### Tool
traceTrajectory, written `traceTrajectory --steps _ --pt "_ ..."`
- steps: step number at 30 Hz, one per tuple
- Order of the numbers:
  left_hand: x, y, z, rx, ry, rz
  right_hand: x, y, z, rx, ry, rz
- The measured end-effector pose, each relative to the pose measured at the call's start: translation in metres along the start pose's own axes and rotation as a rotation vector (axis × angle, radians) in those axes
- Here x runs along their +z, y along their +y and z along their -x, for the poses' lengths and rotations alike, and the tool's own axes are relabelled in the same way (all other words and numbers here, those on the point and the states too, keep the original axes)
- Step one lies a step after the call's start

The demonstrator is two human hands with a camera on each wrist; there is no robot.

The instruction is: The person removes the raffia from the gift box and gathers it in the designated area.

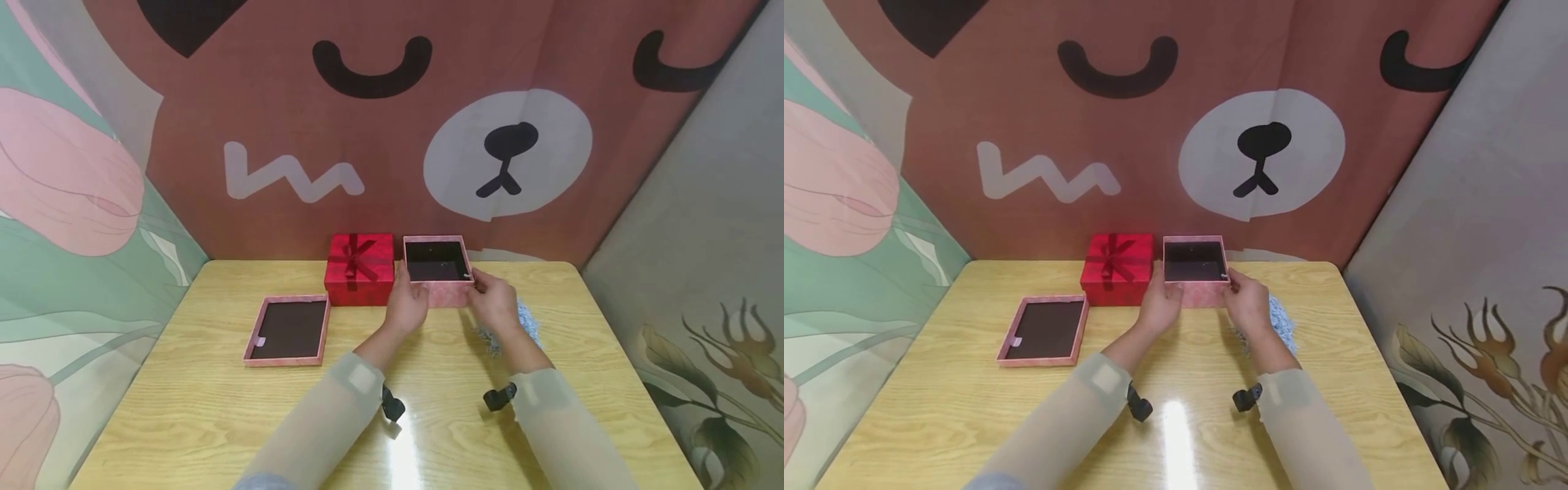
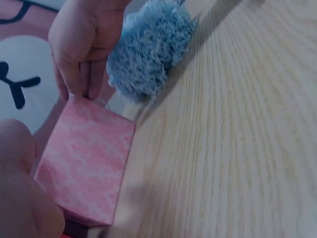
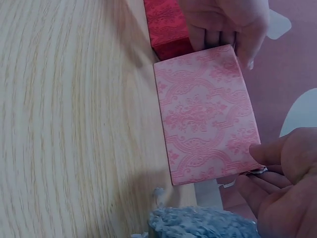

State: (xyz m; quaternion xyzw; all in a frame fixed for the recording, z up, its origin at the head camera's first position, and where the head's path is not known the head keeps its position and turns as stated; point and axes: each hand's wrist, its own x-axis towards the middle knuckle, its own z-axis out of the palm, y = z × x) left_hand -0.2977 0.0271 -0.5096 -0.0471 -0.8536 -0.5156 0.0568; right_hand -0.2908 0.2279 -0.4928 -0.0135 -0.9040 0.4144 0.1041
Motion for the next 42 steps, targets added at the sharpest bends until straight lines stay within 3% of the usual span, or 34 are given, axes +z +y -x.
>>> traceTrajectory --steps 6,14,20,23,25,28,32,37,42 --pt "-0.013 0.006 0.018 0.088 -0.017 0.010 -0.012 -0.004 0.010 0.004 -0.015 0.008" --pt "-0.046 -0.002 0.041 0.172 0.012 0.090 -0.030 -0.006 0.026 0.005 -0.057 -0.008" --pt "-0.080 -0.012 0.042 0.176 0.083 0.229 -0.039 -0.002 0.039 0.023 -0.059 -0.019" --pt "-0.101 -0.019 0.038 0.173 0.126 0.229 -0.042 -0.002 0.045 0.029 -0.055 -0.020" --pt "-0.114 -0.025 0.033 0.178 0.158 0.181 -0.043 -0.002 0.047 0.033 -0.061 -0.024" --pt "-0.133 -0.033 0.023 0.133 0.178 0.103 -0.044 -0.003 0.051 0.040 -0.074 -0.049" --pt "-0.147 -0.043 0.006 0.054 0.150 0.000 -0.041 -0.005 0.055 0.032 -0.081 -0.076" --pt "-0.150 -0.057 -0.007 -0.034 0.108 -0.079 -0.032 -0.010 0.059 0.001 -0.096 -0.098" --pt "-0.148 -0.063 -0.011 -0.122 0.092 -0.063 -0.021 -0.015 0.062 -0.015 -0.101 -0.142"
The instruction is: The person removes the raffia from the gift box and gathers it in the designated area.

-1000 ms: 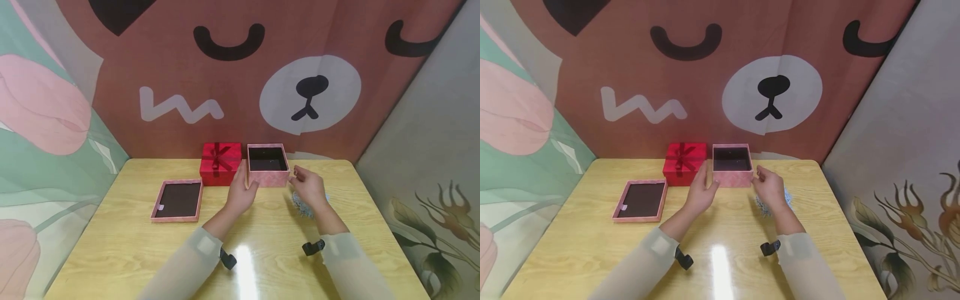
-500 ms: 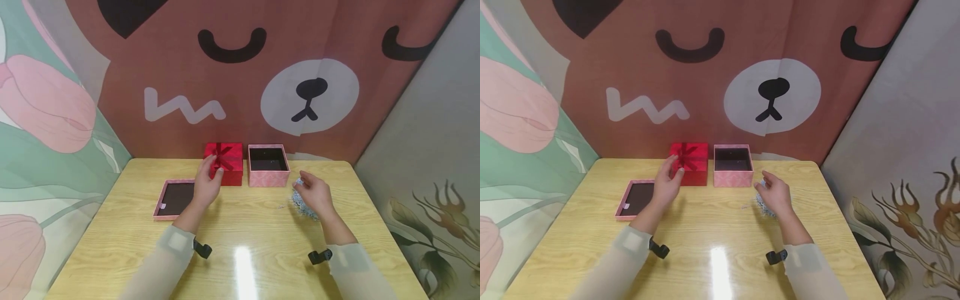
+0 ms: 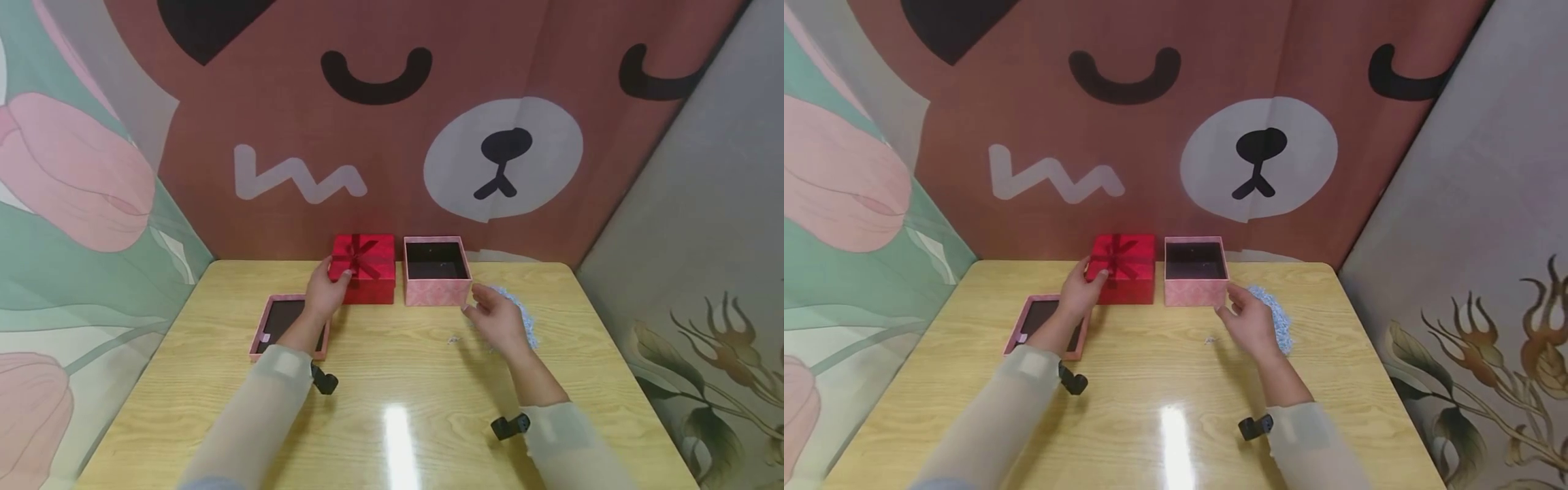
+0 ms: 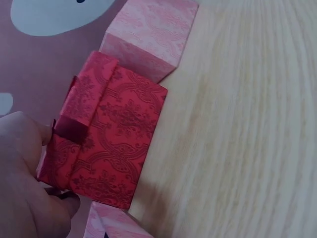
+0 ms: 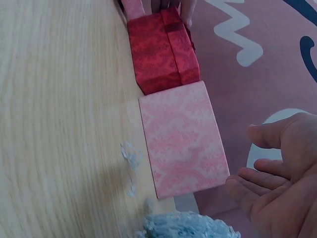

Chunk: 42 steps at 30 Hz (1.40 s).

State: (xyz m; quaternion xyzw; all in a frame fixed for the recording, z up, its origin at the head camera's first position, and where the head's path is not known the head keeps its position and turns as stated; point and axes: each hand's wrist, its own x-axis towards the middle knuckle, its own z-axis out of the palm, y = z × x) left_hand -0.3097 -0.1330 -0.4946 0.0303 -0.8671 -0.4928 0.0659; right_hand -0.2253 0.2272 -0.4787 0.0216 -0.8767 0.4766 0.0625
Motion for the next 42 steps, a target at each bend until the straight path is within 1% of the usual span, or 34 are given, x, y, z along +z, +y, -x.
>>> traceTrajectory --steps 5,8,13,18,24,28,29,33,36,40,42 --pt "0.000 -0.004 -0.001 -0.047 0.003 0.003 0.013 -0.006 -0.001 -0.033 0.017 -0.028" --pt "-0.001 -0.005 -0.001 -0.058 0.006 -0.001 0.021 -0.008 -0.001 -0.043 0.017 -0.034" --pt "-0.001 -0.006 0.000 -0.068 0.024 0.000 0.037 -0.014 -0.002 -0.057 -0.009 -0.047" --pt "-0.001 -0.009 0.001 -0.079 0.038 0.024 0.063 -0.024 -0.005 -0.090 -0.039 -0.030" --pt "0.002 -0.012 0.001 -0.089 0.043 0.041 0.097 -0.038 -0.012 -0.154 -0.061 -0.082" --pt "0.004 -0.013 0.003 -0.092 0.052 0.037 0.114 -0.048 -0.017 -0.178 -0.076 -0.102" --pt "0.005 -0.013 0.004 -0.089 0.054 0.034 0.117 -0.050 -0.018 -0.182 -0.076 -0.096" --pt "0.007 -0.014 0.006 -0.071 0.070 0.020 0.126 -0.054 -0.025 -0.191 -0.057 -0.016" --pt "0.008 -0.014 0.008 -0.066 0.080 0.018 0.130 -0.055 -0.030 -0.178 -0.043 0.047" --pt "0.008 -0.015 0.009 -0.060 0.089 0.021 0.136 -0.054 -0.038 -0.149 -0.041 0.080" --pt "0.008 -0.015 0.009 -0.055 0.090 0.023 0.139 -0.054 -0.043 -0.150 -0.036 0.098"
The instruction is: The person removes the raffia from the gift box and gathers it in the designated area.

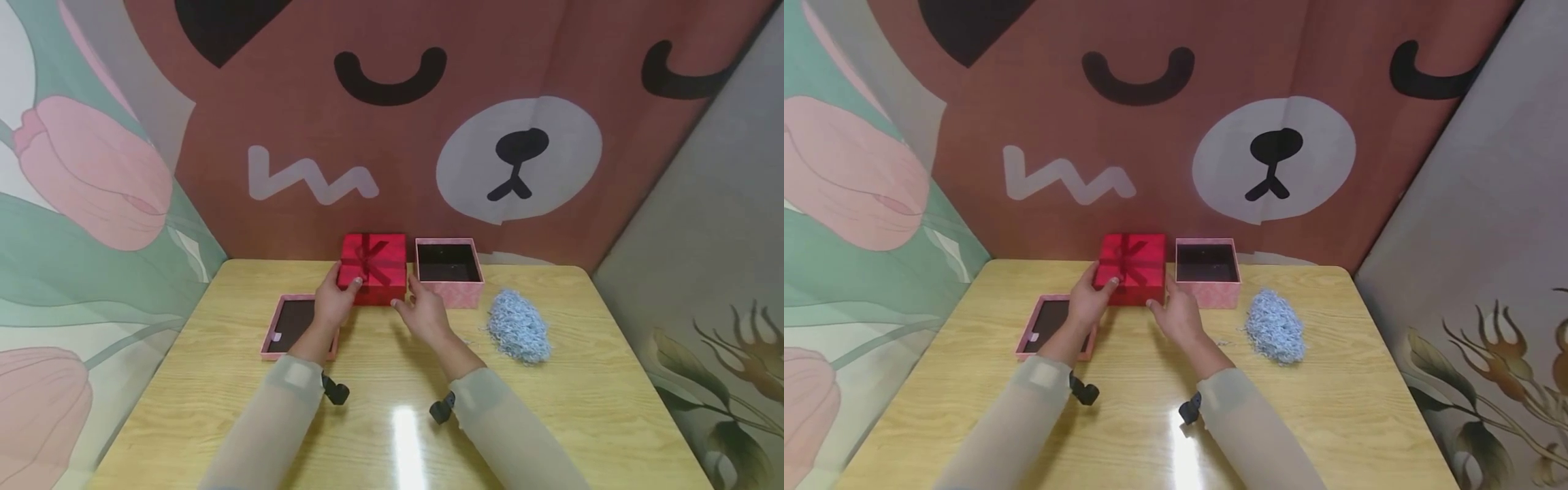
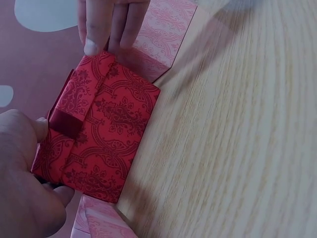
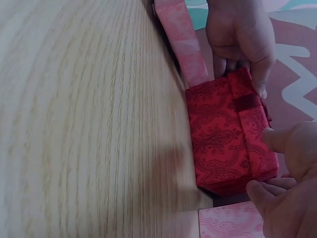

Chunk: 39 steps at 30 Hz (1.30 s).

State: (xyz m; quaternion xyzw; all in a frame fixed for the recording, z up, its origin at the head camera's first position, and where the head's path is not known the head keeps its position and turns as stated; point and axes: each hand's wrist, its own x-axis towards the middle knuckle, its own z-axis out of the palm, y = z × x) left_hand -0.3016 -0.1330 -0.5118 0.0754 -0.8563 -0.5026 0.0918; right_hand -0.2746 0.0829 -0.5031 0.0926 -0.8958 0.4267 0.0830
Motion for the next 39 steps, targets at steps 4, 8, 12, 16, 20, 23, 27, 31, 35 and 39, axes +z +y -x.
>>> traceTrajectory --steps 4,8,12,16,20,23,27,31,35,39 --pt "0.000 -0.001 0.000 0.000 -0.001 0.014 0.005 0.001 -0.007 -0.026 0.027 0.048" --pt "-0.001 -0.002 0.002 0.000 -0.002 0.024 0.010 0.001 -0.011 -0.028 0.041 0.072" --pt "0.000 0.000 0.005 0.000 -0.019 0.044 0.011 0.002 -0.011 -0.019 0.076 0.100" --pt "0.001 0.001 0.008 -0.008 -0.048 0.054 0.011 0.005 -0.010 -0.014 0.123 0.118" --pt "0.000 0.001 0.011 0.006 -0.037 0.025 0.010 0.006 -0.008 -0.040 0.134 0.125" --pt "-0.001 0.000 0.015 0.031 -0.038 0.007 0.009 0.006 -0.005 -0.048 0.132 0.125" --pt "-0.001 0.000 0.021 0.040 -0.054 0.006 0.006 0.007 0.001 -0.061 0.149 0.133" --pt "-0.002 0.001 0.030 0.026 -0.047 0.018 0.004 0.008 0.007 -0.078 0.148 0.119" --pt "-0.003 0.000 0.037 0.008 -0.059 0.031 0.002 0.010 0.013 -0.080 0.140 0.106" --pt "-0.004 -0.001 0.045 0.017 -0.075 0.009 -0.001 0.013 0.019 -0.122 0.148 0.111"
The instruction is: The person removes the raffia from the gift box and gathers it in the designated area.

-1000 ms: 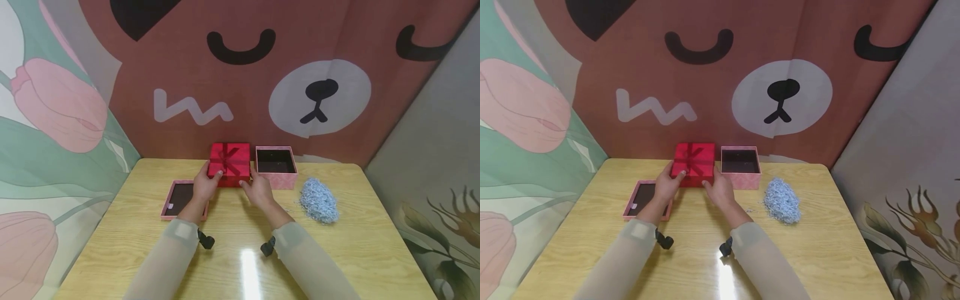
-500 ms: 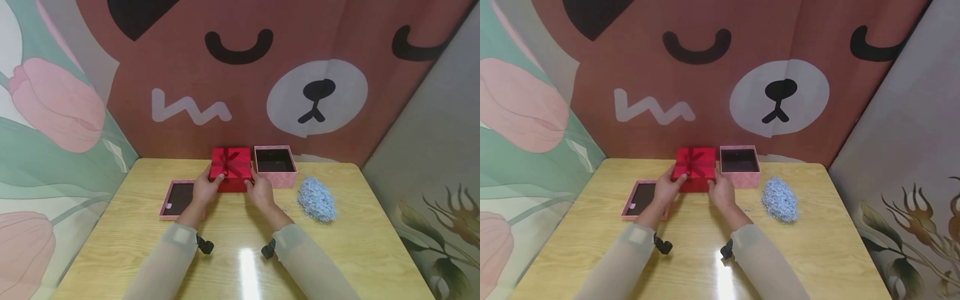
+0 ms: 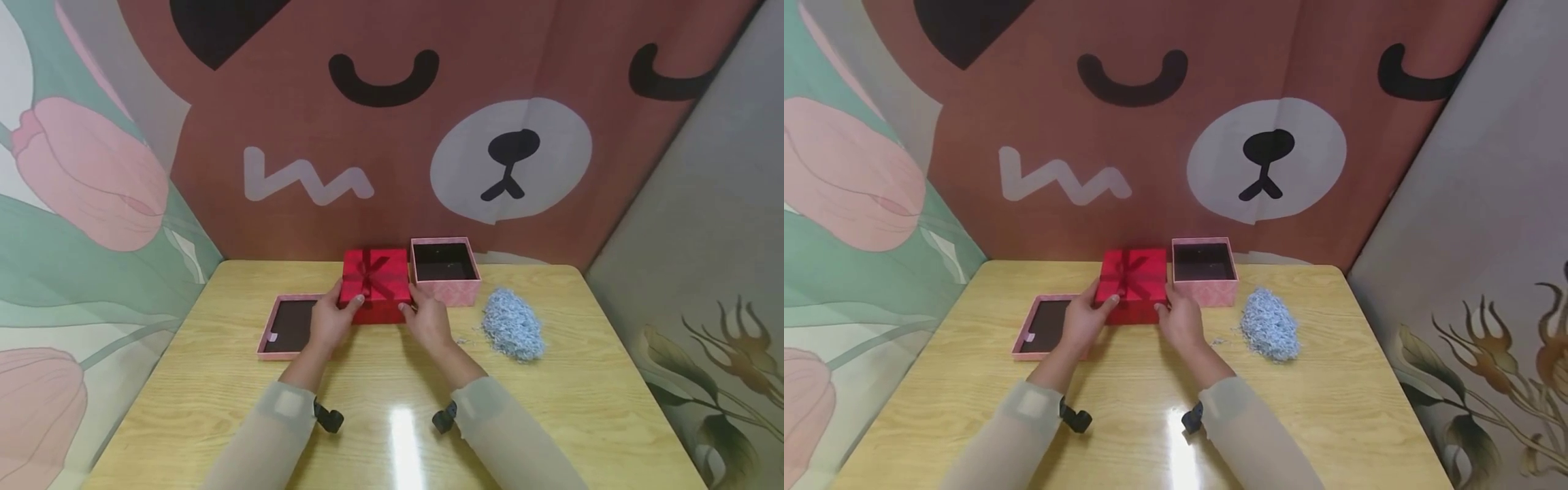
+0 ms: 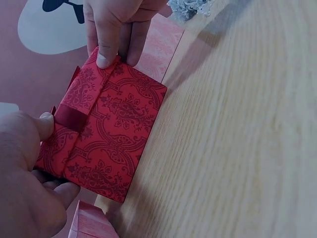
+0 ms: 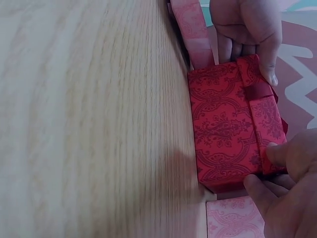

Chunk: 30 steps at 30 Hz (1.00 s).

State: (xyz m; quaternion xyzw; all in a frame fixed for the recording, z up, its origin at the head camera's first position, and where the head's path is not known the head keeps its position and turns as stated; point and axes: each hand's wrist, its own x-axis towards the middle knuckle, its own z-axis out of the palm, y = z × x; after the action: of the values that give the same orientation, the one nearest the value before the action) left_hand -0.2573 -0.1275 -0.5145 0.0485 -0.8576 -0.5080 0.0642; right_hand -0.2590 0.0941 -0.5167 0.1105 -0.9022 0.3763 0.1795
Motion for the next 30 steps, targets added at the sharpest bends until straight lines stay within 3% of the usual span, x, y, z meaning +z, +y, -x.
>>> traceTrajectory --steps 5,12,20,30 --pt "-0.001 -0.003 0.007 0.029 0.010 -0.051 -0.003 0.001 0.008 -0.047 -0.005 -0.013" --pt "-0.004 -0.003 0.016 0.002 0.013 -0.040 -0.008 -0.001 0.018 0.015 -0.060 -0.002" --pt "-0.001 -0.003 0.025 0.034 0.013 -0.043 -0.016 -0.001 0.026 -0.022 -0.018 0.048" --pt "-0.001 -0.003 0.044 0.053 0.032 -0.028 -0.024 -0.002 0.038 -0.018 -0.049 0.009"
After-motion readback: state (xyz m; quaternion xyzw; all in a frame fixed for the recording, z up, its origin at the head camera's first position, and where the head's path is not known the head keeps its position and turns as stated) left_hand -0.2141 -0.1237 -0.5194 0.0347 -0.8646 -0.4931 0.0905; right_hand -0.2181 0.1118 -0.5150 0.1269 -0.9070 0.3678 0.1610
